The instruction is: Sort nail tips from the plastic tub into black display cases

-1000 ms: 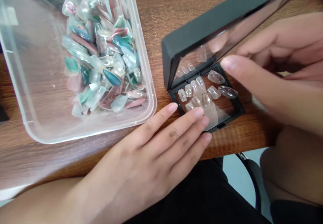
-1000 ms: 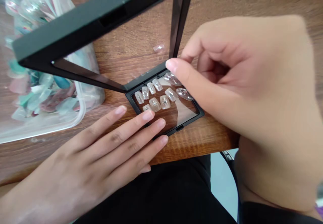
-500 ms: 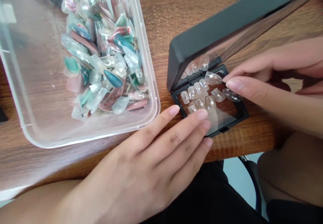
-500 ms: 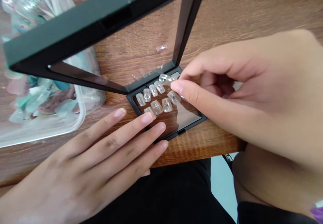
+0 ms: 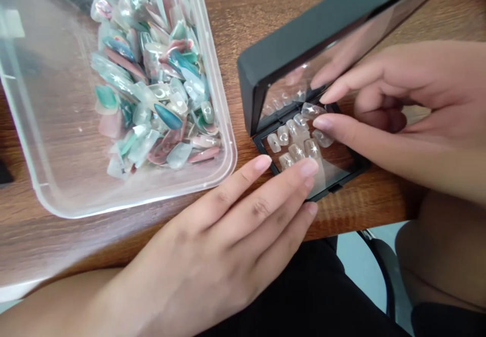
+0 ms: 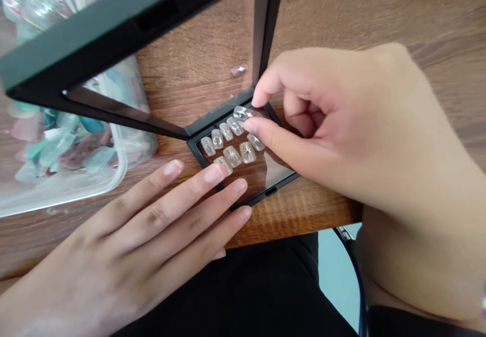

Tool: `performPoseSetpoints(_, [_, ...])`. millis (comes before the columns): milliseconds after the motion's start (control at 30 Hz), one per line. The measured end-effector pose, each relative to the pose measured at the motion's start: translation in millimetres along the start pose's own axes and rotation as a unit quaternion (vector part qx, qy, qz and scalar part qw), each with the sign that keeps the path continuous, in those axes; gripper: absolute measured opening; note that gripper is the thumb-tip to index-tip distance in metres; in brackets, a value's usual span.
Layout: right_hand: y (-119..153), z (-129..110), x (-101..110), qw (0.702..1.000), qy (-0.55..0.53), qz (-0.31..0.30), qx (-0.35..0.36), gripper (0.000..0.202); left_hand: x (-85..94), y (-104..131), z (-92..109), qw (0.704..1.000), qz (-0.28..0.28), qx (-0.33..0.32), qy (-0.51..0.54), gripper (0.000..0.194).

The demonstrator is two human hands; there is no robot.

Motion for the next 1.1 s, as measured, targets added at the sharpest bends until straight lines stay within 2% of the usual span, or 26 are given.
performPoseSetpoints(100, [-1.5, -4.3, -1.0, 0.999, -0.009, -0.002, 0.041, 0.019, 0.4, -0.5, 0.3, 1.000, 0.001, 0.000, 0.009, 0.064])
performPoseSetpoints(300, [-3.4, -9.1, -5.5, 0.999, 0.004, 0.012, 0.044, 0.012, -1.4, -0.4, 0.4, 0.999, 0.020, 0.012, 0.028, 0.061])
performPoseSetpoints(600, [-6.2, -23.7, -9.8, 0.999, 0.030, 0.024, 0.003, 0.024, -2.4, -3.3, 1.6, 0.999, 0.015, 0.012, 0.045, 0.058])
performPoseSetpoints(767, [-7.5, -22.8, -13.0, 0.998, 0.043, 0.033, -0.018, 0.028, -3.5, -2.5, 1.7, 0.998, 0.011, 0.017, 0.064, 0.057])
performPoseSetpoints(933, [-6.0, -20.2, -18.5, 0.996, 0.062, 0.065, -0.010, 0.031, -7.0, -1.2, 2.8, 0.995, 0.030, 0.029, 0.092, 0.054])
performPoseSetpoints(1100, [-5.2, -19.8, -15.4, 0.998, 0.037, 0.046, -0.005, 0.030, -6.5, -0.4, 3.3, 0.994, 0.031, 0.033, 0.096, 0.053])
Point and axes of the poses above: each hand's wrist, its own y-axis away from the middle knuckle, its own x-axis out of the back of the hand, z = x × y, the point moved 2 cm from there along -y, towards the middle knuckle, and after that the axes turned 3 degrees about x, right-handed, at the moved point
